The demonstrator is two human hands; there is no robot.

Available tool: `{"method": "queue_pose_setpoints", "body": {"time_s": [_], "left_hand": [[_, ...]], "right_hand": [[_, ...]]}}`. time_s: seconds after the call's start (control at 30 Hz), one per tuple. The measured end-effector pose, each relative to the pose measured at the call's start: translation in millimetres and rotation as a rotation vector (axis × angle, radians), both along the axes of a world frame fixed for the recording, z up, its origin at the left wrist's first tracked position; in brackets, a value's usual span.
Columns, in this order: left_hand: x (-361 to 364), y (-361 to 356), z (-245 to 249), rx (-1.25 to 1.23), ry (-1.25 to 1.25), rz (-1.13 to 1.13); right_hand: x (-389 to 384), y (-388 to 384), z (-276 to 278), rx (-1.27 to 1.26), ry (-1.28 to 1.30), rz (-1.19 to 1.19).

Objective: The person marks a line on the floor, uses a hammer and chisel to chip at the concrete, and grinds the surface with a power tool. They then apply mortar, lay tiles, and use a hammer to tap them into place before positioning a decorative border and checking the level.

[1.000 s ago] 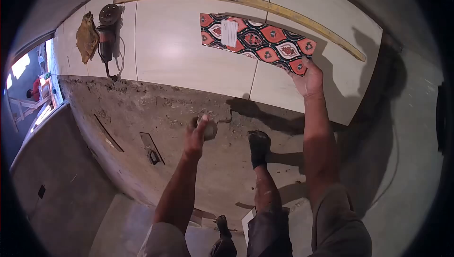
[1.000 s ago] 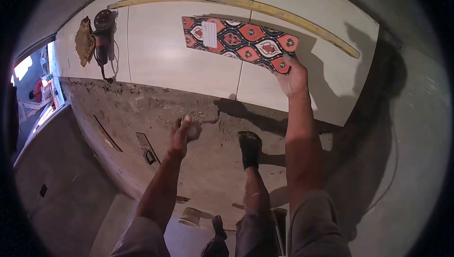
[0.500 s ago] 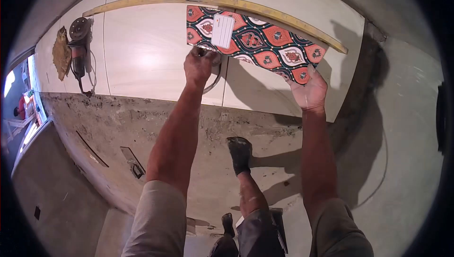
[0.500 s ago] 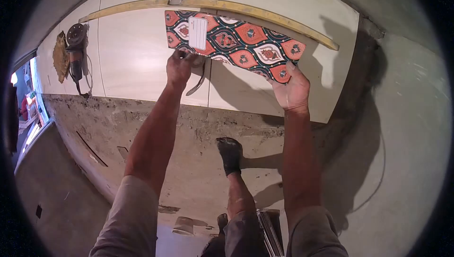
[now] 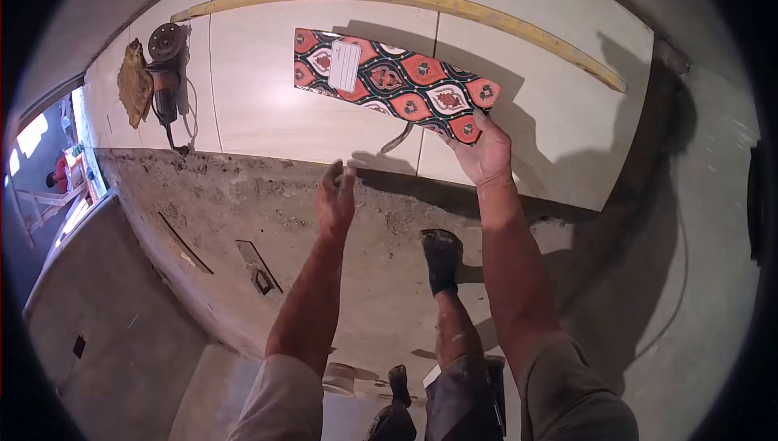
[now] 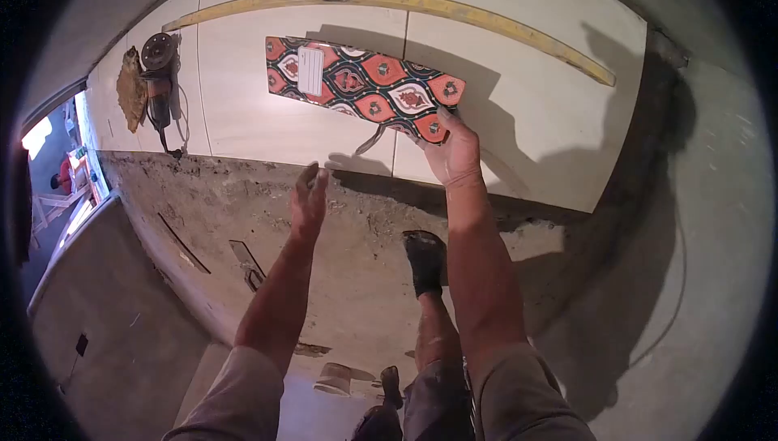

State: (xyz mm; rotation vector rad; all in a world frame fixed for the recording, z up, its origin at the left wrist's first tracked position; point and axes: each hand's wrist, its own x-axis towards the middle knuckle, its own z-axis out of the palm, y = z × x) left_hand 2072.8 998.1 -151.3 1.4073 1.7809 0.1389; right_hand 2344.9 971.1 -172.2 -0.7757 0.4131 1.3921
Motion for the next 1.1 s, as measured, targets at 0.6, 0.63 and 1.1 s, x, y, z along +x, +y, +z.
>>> {"method": "queue_pose_setpoints", "body": {"time_s": [0.6, 0.63, 1.1], "left_hand": [[-7.2, -31.7, 25.1, -0.254, -0.011, -0.099], [-5.3, -27.5, 24.8, -0.233, -0.026, -0.120], [-27.3, -23.2, 32.6, -0.287, 0.047, -0.159]], "right_hand": [[14.7, -3.4, 11.2, -0.125, -0.331, 0.396], [12.9, -1.7, 9.7, -0.137, -0.360, 0.415], [9.4, -7.3, 11.6, -0.345, -0.509, 0.507]]}}
